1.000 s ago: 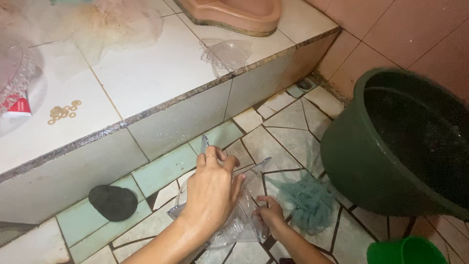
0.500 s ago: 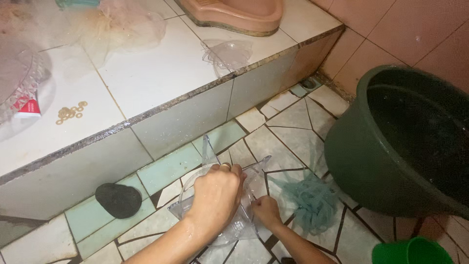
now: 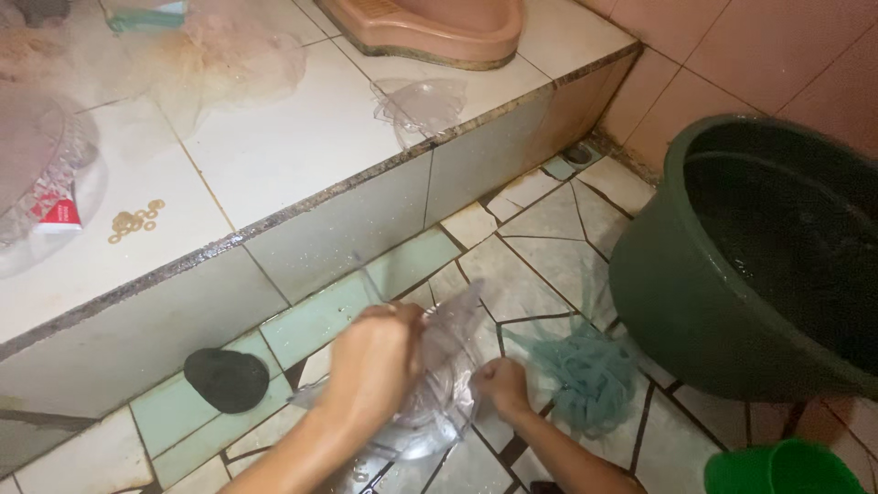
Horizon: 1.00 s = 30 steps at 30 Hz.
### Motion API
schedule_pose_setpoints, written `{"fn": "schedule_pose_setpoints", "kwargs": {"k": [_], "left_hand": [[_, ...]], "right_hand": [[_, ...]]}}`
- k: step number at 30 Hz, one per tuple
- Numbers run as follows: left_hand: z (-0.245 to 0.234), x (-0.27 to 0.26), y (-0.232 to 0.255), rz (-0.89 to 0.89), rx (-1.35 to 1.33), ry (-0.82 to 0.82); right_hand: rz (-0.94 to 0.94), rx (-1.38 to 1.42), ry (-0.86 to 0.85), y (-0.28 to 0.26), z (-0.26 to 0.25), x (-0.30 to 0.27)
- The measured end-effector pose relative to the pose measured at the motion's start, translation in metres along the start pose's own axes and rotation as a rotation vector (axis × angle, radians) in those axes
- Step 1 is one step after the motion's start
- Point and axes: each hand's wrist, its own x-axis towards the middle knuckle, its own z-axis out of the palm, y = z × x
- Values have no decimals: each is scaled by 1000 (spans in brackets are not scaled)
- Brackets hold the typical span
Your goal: The person sits on the floor and assembles a clear plastic container by snapping together a grid-like frame and a circular base. They use a nail clipper to trim excess plastic from the frame edges and repeatedly adjust the fit of the parts.
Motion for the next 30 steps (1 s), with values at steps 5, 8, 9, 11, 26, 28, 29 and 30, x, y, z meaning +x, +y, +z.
{"fn": "schedule_pose_setpoints", "kwargs": {"k": [5,8,9,11,26,28,29,30], "left_hand": [[-21,-7,-18,-92,-78,65],[-32,-8,-28,-117,-158,126],[-34,-10,-31,-164,-170,118],[-36,-14,-37,-225,-216,111],[11,-80,-115,-263,-581,272],[20,-90,-124,-235,-649,308],[23,-95,-129,-228,-628,318],[26,-100,-134,-221,-606,328]], "right_hand": [[-122,14,128,-14,-32,18],[-30,96,54,-25,-47,23],[-71,99,78,-28,-51,23],[-153,105,125,-35,-58,24],[-371,-27,271,-118,-130,-17],[-383,20,253,-129,-133,-23],[-389,42,244,-133,-134,-26],[-400,17,259,-138,-134,-29]]}}
